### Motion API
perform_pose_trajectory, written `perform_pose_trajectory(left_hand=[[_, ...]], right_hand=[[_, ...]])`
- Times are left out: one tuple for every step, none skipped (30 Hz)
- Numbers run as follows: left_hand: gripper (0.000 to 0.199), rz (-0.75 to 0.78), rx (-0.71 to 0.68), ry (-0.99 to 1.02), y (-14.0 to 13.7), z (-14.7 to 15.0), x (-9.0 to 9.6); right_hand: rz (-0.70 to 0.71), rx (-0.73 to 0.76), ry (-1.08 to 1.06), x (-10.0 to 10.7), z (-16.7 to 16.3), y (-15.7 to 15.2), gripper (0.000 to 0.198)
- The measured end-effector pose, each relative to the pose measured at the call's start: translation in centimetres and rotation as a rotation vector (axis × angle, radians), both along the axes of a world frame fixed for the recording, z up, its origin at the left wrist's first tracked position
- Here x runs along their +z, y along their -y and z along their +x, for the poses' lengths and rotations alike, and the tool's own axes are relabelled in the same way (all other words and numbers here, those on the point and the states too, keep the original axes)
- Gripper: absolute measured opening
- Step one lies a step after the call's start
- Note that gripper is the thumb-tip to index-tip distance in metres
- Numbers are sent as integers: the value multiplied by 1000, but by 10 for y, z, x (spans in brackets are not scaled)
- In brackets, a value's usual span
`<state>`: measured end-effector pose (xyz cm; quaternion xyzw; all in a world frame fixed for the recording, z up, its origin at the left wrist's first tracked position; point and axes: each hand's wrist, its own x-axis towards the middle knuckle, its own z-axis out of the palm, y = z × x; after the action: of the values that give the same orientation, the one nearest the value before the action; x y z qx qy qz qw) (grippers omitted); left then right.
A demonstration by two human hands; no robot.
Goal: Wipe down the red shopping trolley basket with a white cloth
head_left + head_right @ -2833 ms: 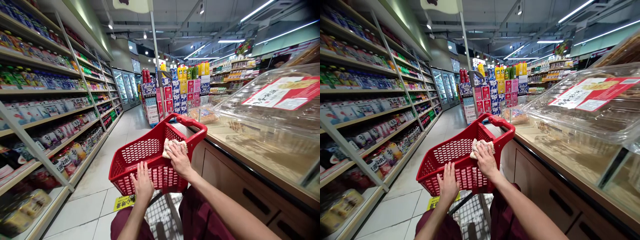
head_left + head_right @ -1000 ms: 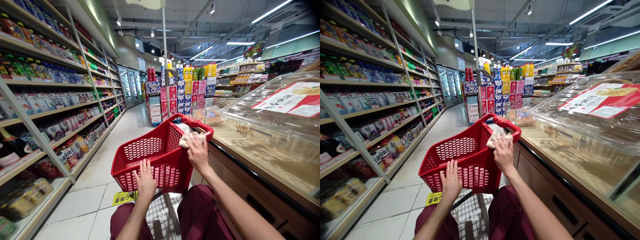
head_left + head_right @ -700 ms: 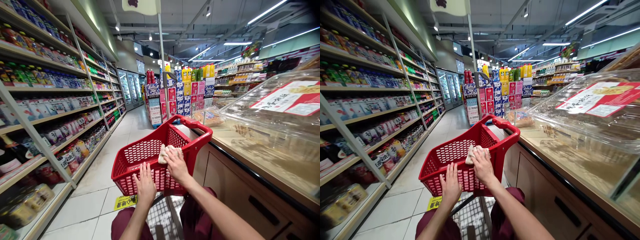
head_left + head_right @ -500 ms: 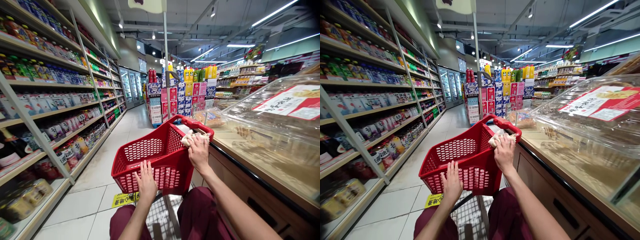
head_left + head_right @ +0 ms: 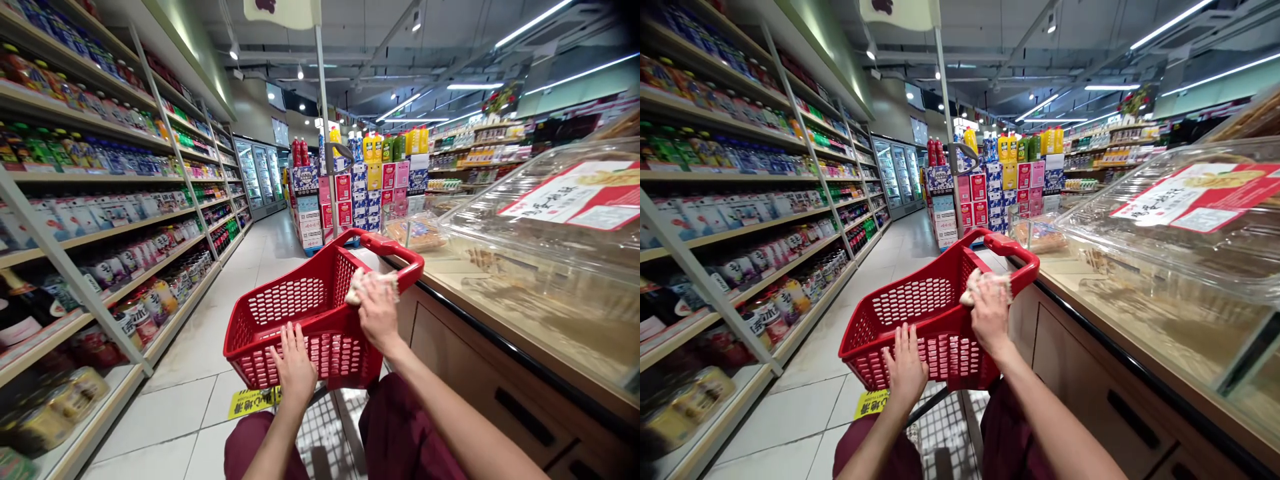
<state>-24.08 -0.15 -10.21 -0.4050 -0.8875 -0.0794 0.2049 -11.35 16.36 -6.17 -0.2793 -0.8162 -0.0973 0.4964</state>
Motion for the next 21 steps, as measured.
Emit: perform_pose_trajectory(left_hand=[[73, -12, -4, 6, 1, 0, 1], [74, -23, -13, 9, 2, -1, 1], [74, -32, -22, 8, 3, -1, 1], [75, -36, -28, 5, 4, -2, 1], [75, -34, -31, 1, 4, -2, 1], [75, -29, -32, -3, 4, -2, 1], [75, -22, -30, -5, 4, -1, 0], [75, -14, -27, -8, 3, 0, 0], [75, -6, -21, -10, 3, 0, 0], [74, 2, -16, -11, 2, 1, -1], [74, 6, -12, -11, 2, 1, -1], [74, 6, -11, -10, 2, 1, -1], [73, 4, -16, -11, 2, 0, -1], [73, 0, -23, -14, 3, -1, -1], [73, -3, -32, -18, 4, -2, -1], [73, -4, -38, -21, 5, -3, -1], [74, -5, -42, -21, 5, -3, -1], [74, -3, -45, -20, 5, -3, -1], [74, 1, -44, -17, 5, -3, -1], [73, 5, -42, -13, 4, -3, -1], [73, 12, -38, -9, 3, -2, -1]], right_hand=[[20, 61, 48, -4, -8, 8, 35], [41, 120, 96, -8, -14, 15, 35], [58, 163, 126, -9, -17, 18, 35], [64, 177, 133, -9, -16, 18, 34], [57, 160, 115, -7, -12, 14, 35], [41, 120, 78, -4, -6, 7, 35], [19, 67, 33, -1, 1, 0, 35], [-4, 15, -10, 2, 6, -5, 35], [-21, -22, -40, 2, 9, -8, 36], [-27, -30, -47, 1, 9, -7, 36], [-19, -8, -32, -3, 5, -2, 36], [0, 38, 2, -7, -1, 4, 36], [25, 96, 45, -12, -7, 12, 36], [53, 154, 87, -17, -13, 17, 36], [77, 197, 117, -19, -15, 20, 36], [92, 214, 126, -19, -15, 19, 35], [94, 201, 109, -16, -11, 14, 35], [85, 162, 73, -12, -4, 7, 34], [67, 102, 24, -7, 3, -1, 34], [42, 35, -26, -2, 9, -9, 34], [17, -24, -65, 2, 13, -13, 34]])
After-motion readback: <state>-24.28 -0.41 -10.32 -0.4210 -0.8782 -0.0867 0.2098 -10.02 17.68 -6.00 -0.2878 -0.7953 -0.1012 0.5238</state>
